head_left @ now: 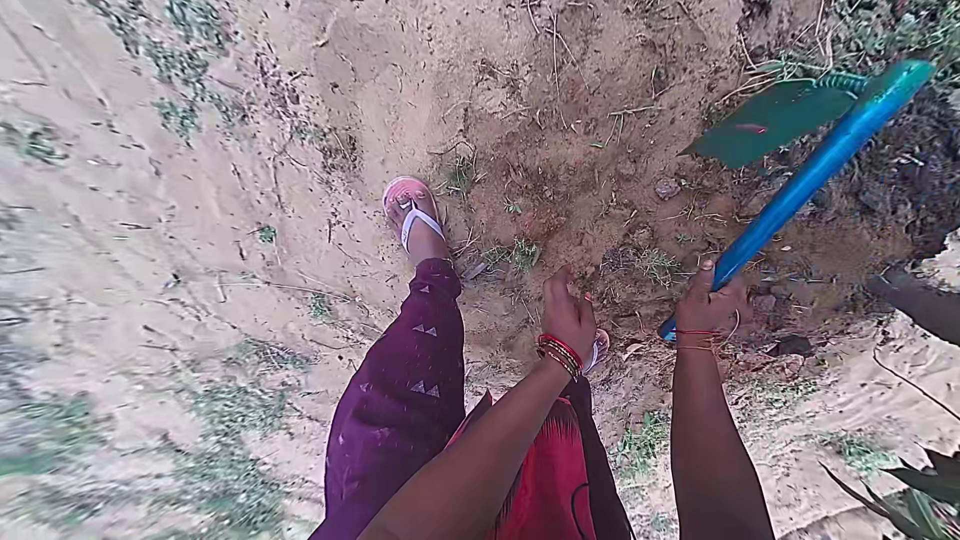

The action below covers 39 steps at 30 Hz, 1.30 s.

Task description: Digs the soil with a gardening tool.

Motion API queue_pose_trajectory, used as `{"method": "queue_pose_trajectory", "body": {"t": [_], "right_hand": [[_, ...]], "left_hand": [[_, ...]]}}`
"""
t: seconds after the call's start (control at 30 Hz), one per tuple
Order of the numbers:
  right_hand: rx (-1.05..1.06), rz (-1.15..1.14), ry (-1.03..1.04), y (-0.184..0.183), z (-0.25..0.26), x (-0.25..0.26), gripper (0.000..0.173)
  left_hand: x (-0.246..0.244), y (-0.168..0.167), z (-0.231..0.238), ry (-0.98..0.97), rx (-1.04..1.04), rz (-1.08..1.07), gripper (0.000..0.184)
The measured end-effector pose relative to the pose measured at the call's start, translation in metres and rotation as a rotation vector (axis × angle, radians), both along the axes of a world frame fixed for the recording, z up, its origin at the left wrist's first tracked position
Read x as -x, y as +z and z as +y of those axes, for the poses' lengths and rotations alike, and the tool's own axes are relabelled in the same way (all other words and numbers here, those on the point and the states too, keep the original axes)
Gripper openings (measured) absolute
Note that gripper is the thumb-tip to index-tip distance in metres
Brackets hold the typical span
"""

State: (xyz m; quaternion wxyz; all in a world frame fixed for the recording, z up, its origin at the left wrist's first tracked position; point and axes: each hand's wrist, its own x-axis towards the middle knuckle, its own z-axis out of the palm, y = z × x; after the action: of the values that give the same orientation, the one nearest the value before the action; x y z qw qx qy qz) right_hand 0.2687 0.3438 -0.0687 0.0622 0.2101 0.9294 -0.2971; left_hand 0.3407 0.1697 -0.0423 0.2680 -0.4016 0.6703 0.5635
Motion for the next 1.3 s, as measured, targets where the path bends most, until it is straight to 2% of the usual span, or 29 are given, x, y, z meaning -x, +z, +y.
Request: {"method": "queue_pose_trajectory", "body": {"t": [0.17,0.33,0.47,0.63,0.73,0.83,0.93,1.1,1.2,1.3], "right_hand": [[-0.177,-0.478,0.348,-0.009,-0.030,0.043,0.048],[-0.361,-0.980,0.648,-0.063,-0.001,0.073,0.055],[-0.421,-1.049,0.749,-0.065,0.009,0.071,0.049],[-0.574,-1.129,0.863,-0.039,0.033,0.071,0.047],[-0.715,-1.238,0.939,-0.006,0.053,0.079,0.046],[-0.829,-1.245,0.984,0.034,0.068,0.093,0.046],[-0.883,-1.154,0.885,0.081,0.099,0.094,0.048],[-0.910,-0.798,0.504,0.138,0.174,0.066,0.048],[-0.844,-0.614,0.235,0.136,0.207,0.054,0.061],[-0.678,-0.411,-0.054,0.114,0.204,0.050,0.062]], "left_hand": [[-0.004,-0.004,-0.001,0.007,-0.014,-0.045,0.052],[-0.006,-0.006,-0.003,-0.052,-0.033,-0.102,0.054],[-0.006,-0.005,-0.001,-0.058,-0.049,-0.134,0.054],[-0.003,-0.007,-0.008,-0.047,-0.062,-0.172,0.054],[0.000,-0.004,-0.007,-0.076,-0.085,-0.188,0.055],[0.006,-0.001,-0.009,-0.070,-0.085,-0.177,0.055],[0.008,0.001,-0.007,-0.069,-0.085,-0.157,0.055],[0.007,0.001,-0.002,-0.083,-0.079,-0.155,0.056],[0.008,0.002,0.003,-0.121,-0.094,-0.173,0.057],[0.010,0.003,0.003,-0.132,-0.104,-0.191,0.058]]}}
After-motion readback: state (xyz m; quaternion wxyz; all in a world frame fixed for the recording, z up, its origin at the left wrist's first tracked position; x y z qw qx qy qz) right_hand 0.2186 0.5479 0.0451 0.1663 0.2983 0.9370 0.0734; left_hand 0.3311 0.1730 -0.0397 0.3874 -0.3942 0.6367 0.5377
